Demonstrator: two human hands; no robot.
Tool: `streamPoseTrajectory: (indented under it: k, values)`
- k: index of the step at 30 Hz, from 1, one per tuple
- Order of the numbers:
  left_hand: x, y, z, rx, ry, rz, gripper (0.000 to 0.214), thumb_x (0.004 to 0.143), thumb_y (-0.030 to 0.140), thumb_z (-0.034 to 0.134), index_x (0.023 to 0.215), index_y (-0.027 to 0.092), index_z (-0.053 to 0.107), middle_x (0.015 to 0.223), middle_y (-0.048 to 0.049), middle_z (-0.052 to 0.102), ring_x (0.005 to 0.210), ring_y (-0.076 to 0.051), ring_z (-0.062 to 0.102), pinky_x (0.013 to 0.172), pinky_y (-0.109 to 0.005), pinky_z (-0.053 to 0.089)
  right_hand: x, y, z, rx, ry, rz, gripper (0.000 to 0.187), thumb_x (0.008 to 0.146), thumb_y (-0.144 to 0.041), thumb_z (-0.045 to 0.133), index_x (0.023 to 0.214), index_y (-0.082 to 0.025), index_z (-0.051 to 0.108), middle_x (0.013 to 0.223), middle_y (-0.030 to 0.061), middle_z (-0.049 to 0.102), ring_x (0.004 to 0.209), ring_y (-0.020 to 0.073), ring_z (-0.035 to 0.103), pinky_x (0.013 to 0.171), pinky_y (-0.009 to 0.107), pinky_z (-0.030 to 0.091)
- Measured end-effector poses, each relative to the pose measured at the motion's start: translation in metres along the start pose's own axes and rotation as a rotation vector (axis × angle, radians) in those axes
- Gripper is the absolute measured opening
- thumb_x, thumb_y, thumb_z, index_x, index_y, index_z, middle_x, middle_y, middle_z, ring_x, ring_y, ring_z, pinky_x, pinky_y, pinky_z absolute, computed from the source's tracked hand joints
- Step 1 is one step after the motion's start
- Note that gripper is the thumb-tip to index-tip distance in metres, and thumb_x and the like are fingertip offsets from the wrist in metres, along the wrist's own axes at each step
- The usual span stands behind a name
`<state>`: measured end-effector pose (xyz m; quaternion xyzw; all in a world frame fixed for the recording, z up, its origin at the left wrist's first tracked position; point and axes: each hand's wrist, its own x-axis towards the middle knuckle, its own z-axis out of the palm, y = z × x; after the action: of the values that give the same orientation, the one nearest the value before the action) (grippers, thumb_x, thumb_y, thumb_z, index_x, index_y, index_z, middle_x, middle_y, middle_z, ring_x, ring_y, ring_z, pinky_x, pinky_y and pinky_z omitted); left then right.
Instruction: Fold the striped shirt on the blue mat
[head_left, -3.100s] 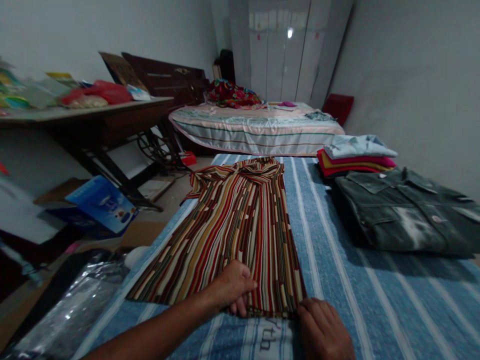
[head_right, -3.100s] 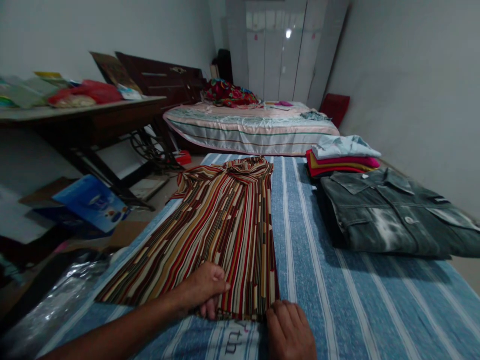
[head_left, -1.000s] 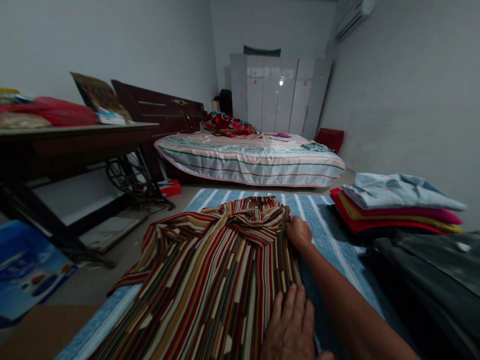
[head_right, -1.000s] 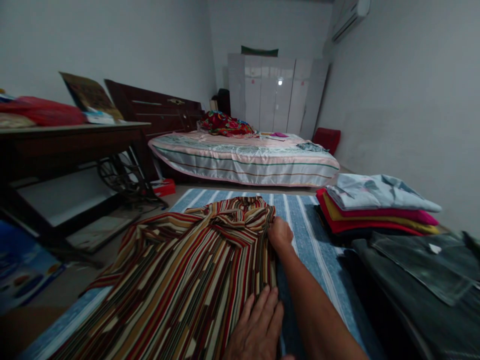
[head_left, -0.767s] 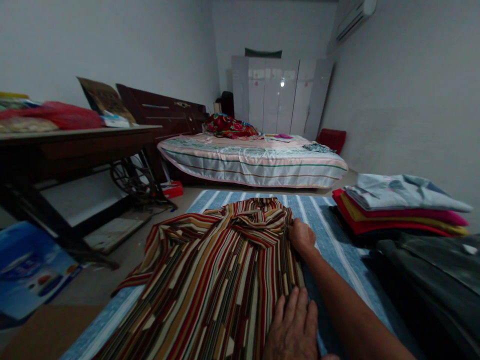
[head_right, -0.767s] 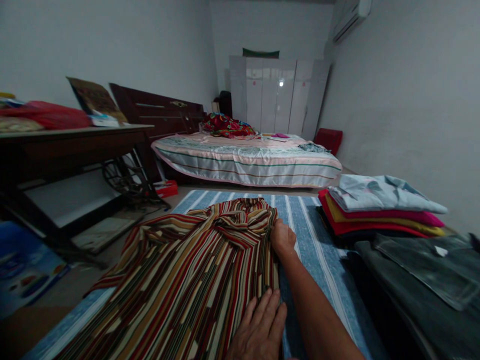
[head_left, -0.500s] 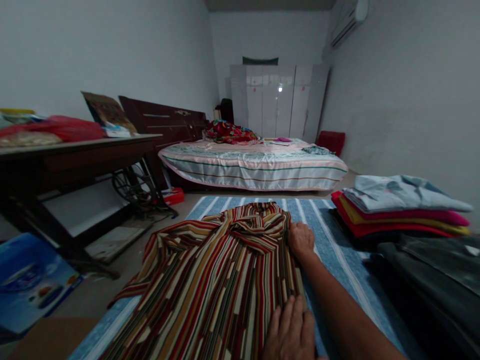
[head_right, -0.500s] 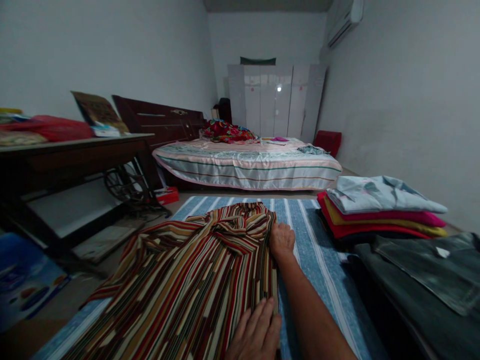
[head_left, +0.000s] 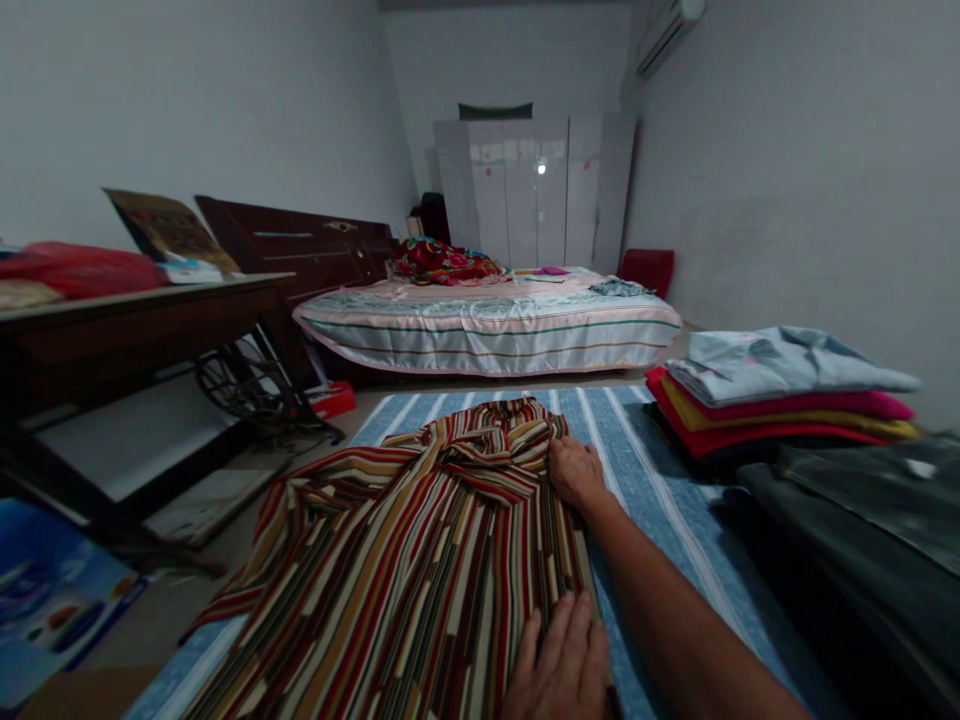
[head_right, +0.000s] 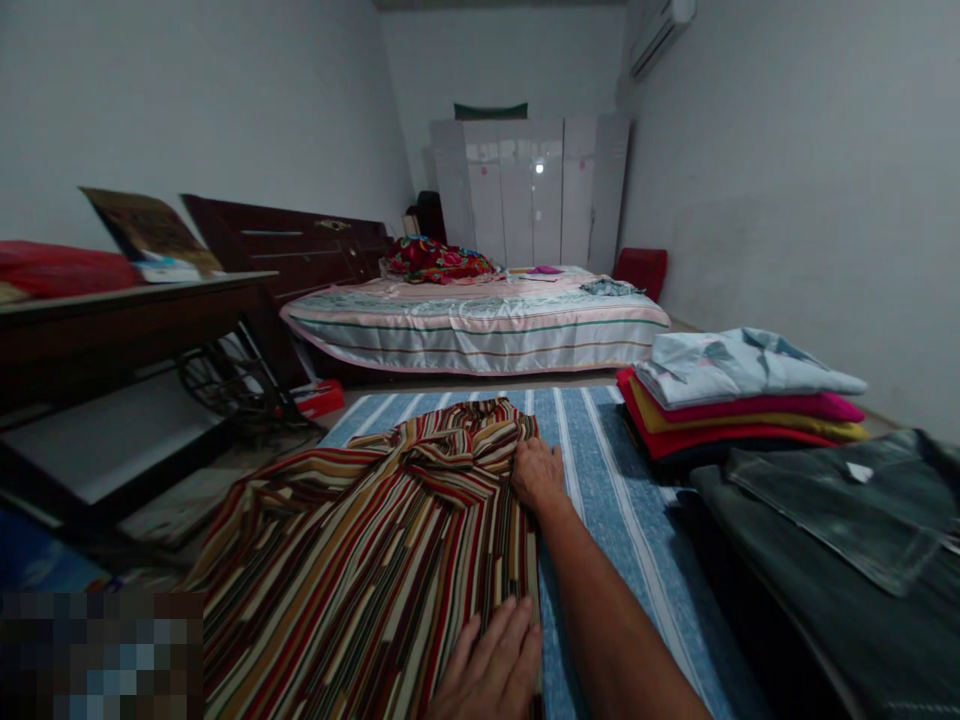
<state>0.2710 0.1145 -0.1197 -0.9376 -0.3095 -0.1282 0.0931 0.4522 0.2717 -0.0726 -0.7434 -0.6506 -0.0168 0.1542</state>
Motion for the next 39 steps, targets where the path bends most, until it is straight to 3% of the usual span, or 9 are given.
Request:
streamPoseTrajectory:
  k: [4,7,13,17,21,26,34,39]
  values:
    - [0.000,-0.015,-0.009,-0.020,0.025,0.051,0.055,0.090,0.048,0.043,0.137,0.020,0.042,0.140,-0.0081,0.046,0.126,-0.023,0.047,0.100,-0.036,0.045,0.001,0.001,0.000,-0.010,-0.002,0.004,0.030,0.094,-0.021,0.030,0.108,-0.017,0.056,0.110,0.0121,0.059,0.107,0.0238,0.051,0.087,0.038,0.031]
    - [0.002,-0.016,-0.018,-0.033,0.004,0.008,0.054,0.090,0.049,0.042,0.136,0.019,0.043,0.141,-0.0084,0.045,0.127,-0.024,0.046,0.100,-0.040,0.045,0.000,0.001,0.000,-0.018,-0.007,0.010,0.030,0.093,-0.019,0.030,0.107,-0.016,0.056,0.110,0.0128,0.059,0.107,0.0241,0.051,0.085,0.037,0.033]
    - [0.008,-0.008,-0.036,-0.150,-0.173,-0.046,0.055,0.091,0.051,0.037,0.139,0.024,0.040,0.145,-0.0029,0.039,0.132,-0.026,0.039,0.103,-0.048,0.042,-0.001,0.002,-0.001,-0.022,-0.001,0.015,0.030,0.093,-0.019,0.030,0.107,-0.016,0.057,0.108,0.0122,0.060,0.105,0.0242,0.052,0.085,0.038,0.034]
    - [0.011,-0.007,-0.042,-0.187,-0.247,-0.064,0.056,0.091,0.050,0.039,0.140,0.025,0.037,0.147,-0.0042,0.035,0.135,-0.028,0.033,0.106,-0.051,0.037,-0.001,0.003,-0.002,-0.021,0.003,0.007,0.030,0.094,-0.021,0.031,0.105,-0.016,0.058,0.108,0.0126,0.060,0.105,0.0248,0.052,0.084,0.038,0.035]
    - [0.011,-0.006,-0.042,-0.151,-0.260,-0.069,0.060,0.088,0.046,0.047,0.141,0.022,0.035,0.150,-0.0091,0.029,0.136,-0.031,0.030,0.106,-0.053,0.036,0.000,0.002,-0.002,-0.022,0.003,0.005,0.031,0.095,-0.022,0.030,0.105,-0.015,0.058,0.107,0.0128,0.060,0.103,0.0250,0.052,0.085,0.038,0.034]
    - [0.012,-0.007,-0.044,-0.162,-0.273,-0.066,0.058,0.089,0.047,0.043,0.141,0.023,0.036,0.148,-0.0062,0.033,0.135,-0.030,0.032,0.105,-0.054,0.038,0.002,-0.002,-0.002,-0.011,0.002,-0.016,0.030,0.096,-0.025,0.030,0.106,-0.017,0.057,0.111,0.0119,0.059,0.107,0.0233,0.050,0.089,0.036,0.032]
    - [0.009,-0.009,-0.038,-0.083,-0.151,-0.016,0.057,0.086,0.044,0.049,0.138,0.020,0.040,0.143,-0.0082,0.042,0.131,-0.030,0.040,0.104,-0.050,0.041,0.002,0.000,0.005,0.013,-0.016,-0.010,0.030,0.096,-0.028,0.031,0.106,-0.017,0.057,0.113,0.0112,0.058,0.109,0.0233,0.049,0.089,0.037,0.032]
    - [0.011,-0.010,-0.043,-0.076,-0.218,-0.015,0.062,0.085,0.046,0.050,0.140,0.017,0.038,0.147,-0.0095,0.035,0.133,-0.031,0.037,0.103,-0.052,0.040,0.002,0.001,0.004,0.027,-0.015,-0.013,0.031,0.096,-0.029,0.030,0.106,-0.017,0.057,0.112,0.0110,0.058,0.109,0.0233,0.048,0.089,0.037,0.032]
